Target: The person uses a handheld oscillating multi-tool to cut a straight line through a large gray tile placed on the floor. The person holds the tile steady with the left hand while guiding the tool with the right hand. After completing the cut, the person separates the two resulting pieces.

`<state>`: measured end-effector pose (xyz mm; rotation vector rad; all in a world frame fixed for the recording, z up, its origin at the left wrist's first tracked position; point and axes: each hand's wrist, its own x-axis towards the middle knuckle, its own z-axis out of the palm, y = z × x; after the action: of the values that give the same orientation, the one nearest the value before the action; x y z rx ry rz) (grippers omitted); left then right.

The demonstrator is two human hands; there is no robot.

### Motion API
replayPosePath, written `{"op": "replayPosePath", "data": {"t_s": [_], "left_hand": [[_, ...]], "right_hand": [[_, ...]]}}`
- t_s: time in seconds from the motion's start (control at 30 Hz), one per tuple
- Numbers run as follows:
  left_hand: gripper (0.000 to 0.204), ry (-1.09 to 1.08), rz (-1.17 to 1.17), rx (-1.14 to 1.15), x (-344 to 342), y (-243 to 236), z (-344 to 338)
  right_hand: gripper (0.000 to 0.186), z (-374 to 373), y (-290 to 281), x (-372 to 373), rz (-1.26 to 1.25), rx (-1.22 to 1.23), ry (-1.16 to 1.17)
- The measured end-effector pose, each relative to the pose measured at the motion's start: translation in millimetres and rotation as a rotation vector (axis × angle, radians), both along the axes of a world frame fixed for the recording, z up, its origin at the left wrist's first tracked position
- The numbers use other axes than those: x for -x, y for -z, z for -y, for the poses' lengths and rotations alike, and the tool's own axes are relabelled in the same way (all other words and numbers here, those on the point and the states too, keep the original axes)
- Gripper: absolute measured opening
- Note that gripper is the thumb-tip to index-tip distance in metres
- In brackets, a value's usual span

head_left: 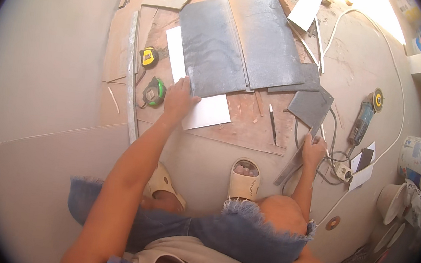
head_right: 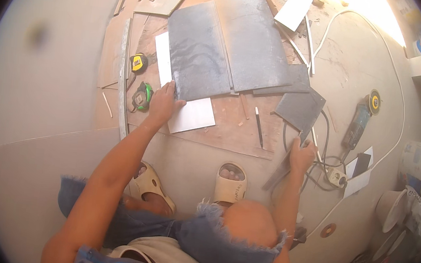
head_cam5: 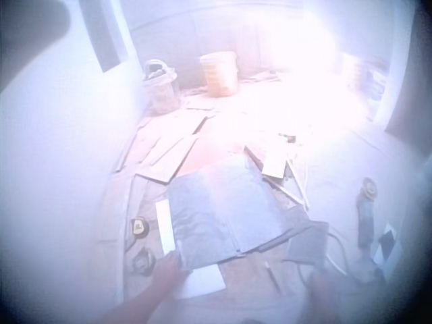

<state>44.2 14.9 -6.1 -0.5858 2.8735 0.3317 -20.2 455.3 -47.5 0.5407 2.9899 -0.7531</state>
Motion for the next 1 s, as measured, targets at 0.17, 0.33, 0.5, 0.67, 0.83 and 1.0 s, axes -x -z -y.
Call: {"op": "replayPosePath", "data": {"t_s": [0.17,0.33,0.5,0.67,0.83,1.0], "left_hand": [[0.080,-0.085,-0.034,-0.002,-6,12,17],[0.074,-0.163,0.046,-0.072,-2,2,24],[0.074,-0.129,0.101,-0.058,3,-16,24],[0.077,-0.238,0.091,-0.219,10,-6,34],[0.068,-0.365,-0.011,-0.326,7,16,31],[0.062,-0.429,-0.097,-0.405,10,7,23]], "right_hand": [[0.043,15,-16,20,-0.253,0.020,-0.159],[0.036,70,-24,38,-0.049,0.433,-0.236],[0.035,133,-19,22,0.114,0.624,-0.525],[0.039,174,0,-2,0.516,1.010,-0.526],[0.063,231,-6,18,0.550,1.260,-0.298],[0.064,255,-8,29,0.550,1.173,-0.254]]}}
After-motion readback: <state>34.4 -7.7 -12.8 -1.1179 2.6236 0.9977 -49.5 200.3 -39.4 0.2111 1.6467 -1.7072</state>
